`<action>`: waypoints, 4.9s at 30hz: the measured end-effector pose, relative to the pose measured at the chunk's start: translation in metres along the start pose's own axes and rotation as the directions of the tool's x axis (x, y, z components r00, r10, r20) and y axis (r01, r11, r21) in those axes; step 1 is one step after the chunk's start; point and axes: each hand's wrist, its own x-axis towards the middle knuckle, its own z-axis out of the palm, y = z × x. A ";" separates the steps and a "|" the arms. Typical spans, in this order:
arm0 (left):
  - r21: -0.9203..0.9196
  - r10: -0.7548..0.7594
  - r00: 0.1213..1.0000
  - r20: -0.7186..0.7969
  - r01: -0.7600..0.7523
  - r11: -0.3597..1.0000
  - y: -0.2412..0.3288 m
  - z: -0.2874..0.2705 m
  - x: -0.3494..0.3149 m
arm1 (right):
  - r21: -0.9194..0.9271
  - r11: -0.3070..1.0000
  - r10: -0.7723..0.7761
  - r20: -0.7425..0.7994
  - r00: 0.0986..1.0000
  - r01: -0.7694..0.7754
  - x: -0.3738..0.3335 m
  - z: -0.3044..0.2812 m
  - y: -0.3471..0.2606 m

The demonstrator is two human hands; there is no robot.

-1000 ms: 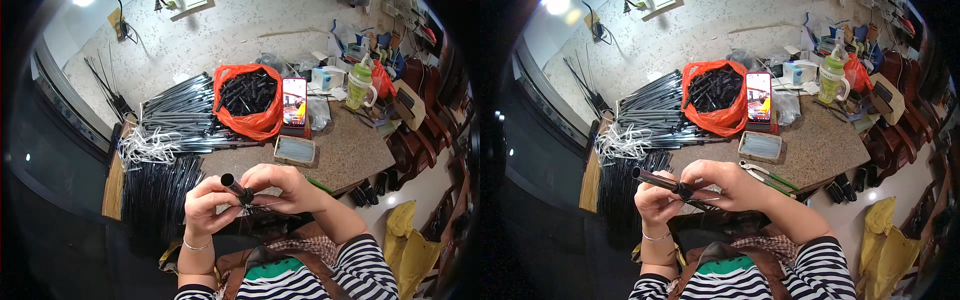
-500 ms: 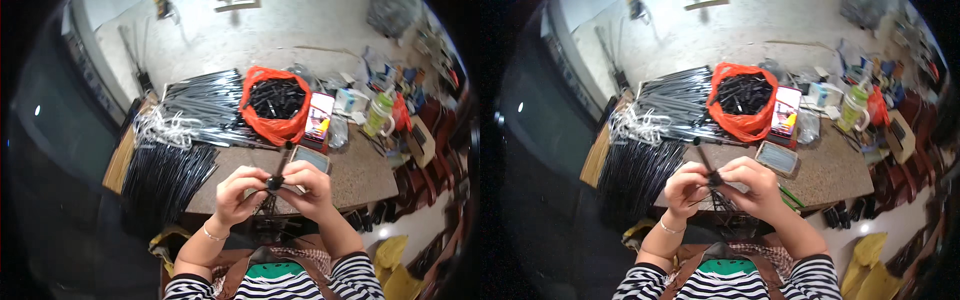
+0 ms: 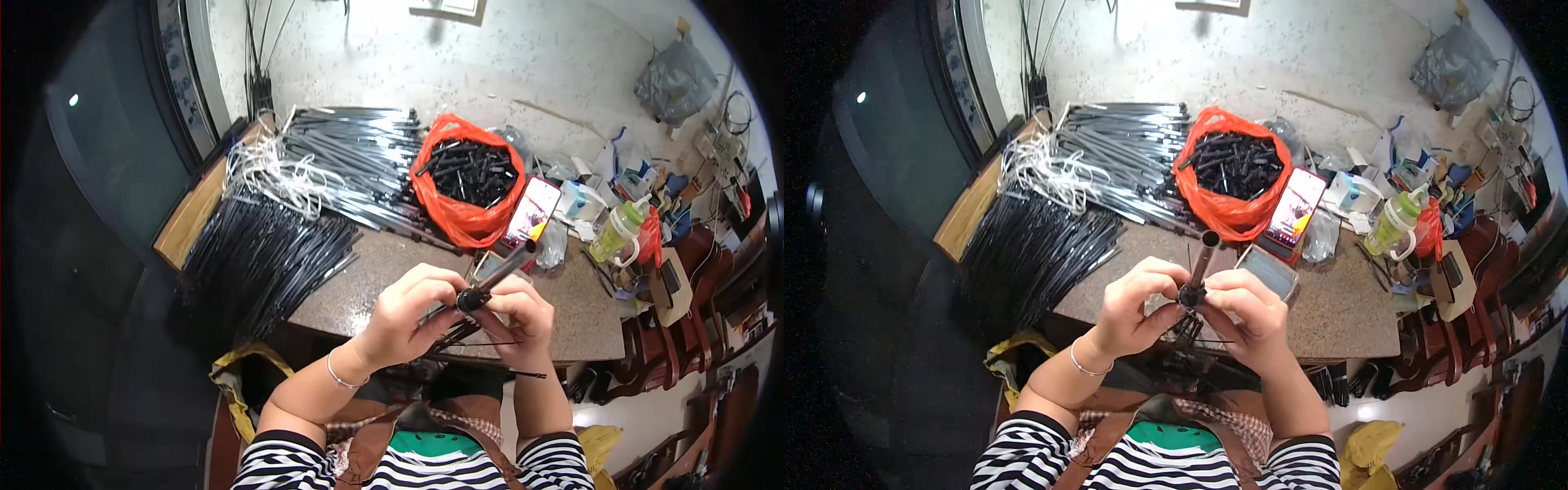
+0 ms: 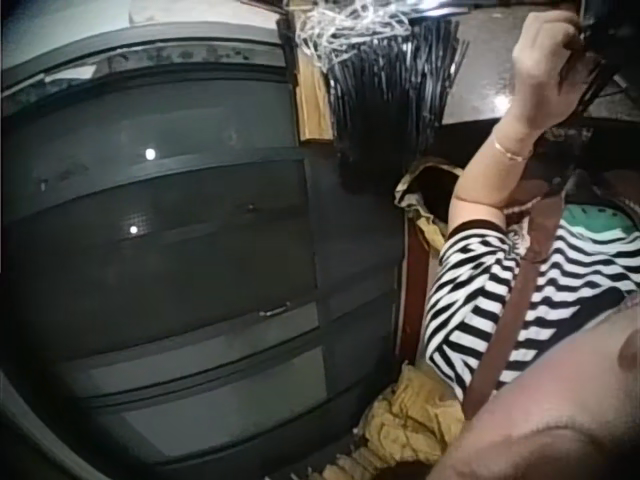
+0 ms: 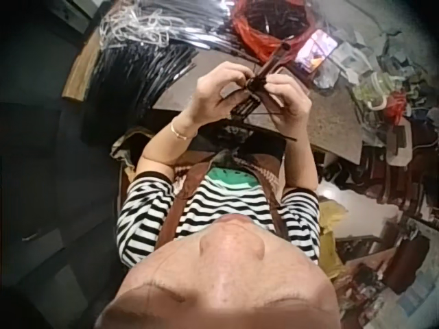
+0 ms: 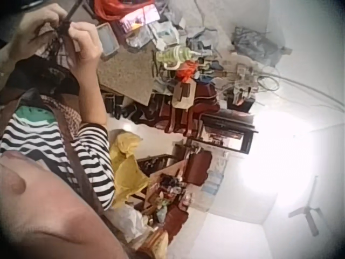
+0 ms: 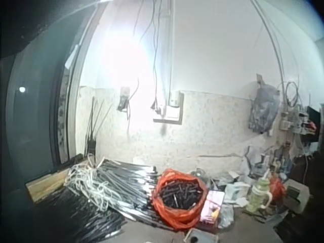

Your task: Assembling black rods and cylindrical components at a mechanical workstation.

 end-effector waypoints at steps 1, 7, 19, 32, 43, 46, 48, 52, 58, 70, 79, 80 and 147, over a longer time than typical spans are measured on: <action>0.037 0.010 1.000 -0.026 -0.009 0.999 0.000 0.000 0.000 | -0.007 1.000 -0.012 -0.008 1.000 0.012 0.000 0.001 0.000; -0.045 -0.059 0.997 -0.050 0.057 0.997 0.001 0.001 -0.013 | 0.133 0.979 0.154 0.026 0.988 -0.156 -0.011 0.004 0.001; 0.252 0.165 0.985 -0.056 -0.146 0.957 -0.005 0.002 -0.007 | 0.157 0.976 0.158 -0.029 0.987 -0.151 -0.010 0.007 0.009; -0.279 -0.270 0.957 0.110 0.290 0.915 0.004 0.034 0.005 | 0.470 0.848 0.256 0.044 0.966 -0.246 0.002 -0.021 0.017; -0.531 -0.308 0.951 -0.003 0.259 0.807 0.019 0.047 -0.014 | 0.371 0.816 0.562 -0.329 0.759 -0.443 -0.018 0.009 -0.023; -0.501 -0.439 0.892 -0.111 0.331 0.799 0.015 0.046 -0.017 | 0.318 0.801 0.595 -0.327 0.734 -0.508 -0.027 0.015 -0.017; -0.622 -0.414 0.900 -0.135 0.249 0.743 0.011 0.045 -0.020 | -0.009 0.957 0.266 -0.365 0.892 -0.289 -0.024 0.020 -0.016; -0.746 -0.464 0.873 -0.149 0.209 0.632 0.011 0.045 -0.022 | 0.305 0.894 0.395 -0.193 0.898 -0.328 -0.017 0.024 -0.017; -0.676 -0.405 0.900 -0.164 0.196 0.710 0.010 0.039 -0.032 | 0.726 0.579 0.584 -0.052 0.810 -0.370 -0.014 0.031 -0.016; -0.350 -0.355 0.933 -0.061 0.313 0.883 0.005 0.029 -0.018 | 0.539 0.745 0.505 -0.070 0.860 -0.393 -0.013 0.019 -0.014; 0.039 -0.379 0.900 0.213 0.380 0.924 0.002 0.005 -0.001 | 0.517 0.723 0.502 0.061 0.862 -0.458 -0.007 0.008 0.004; -0.153 -0.375 0.912 0.166 0.399 0.904 0.001 0.011 -0.003 | 0.536 0.697 0.512 0.094 0.854 -0.477 -0.009 0.007 0.007; -0.374 -0.410 0.898 0.160 0.439 0.817 0.029 -0.027 -0.010 | 0.291 -0.345 0.346 0.923 0.167 -0.892 -0.105 0.008 -0.039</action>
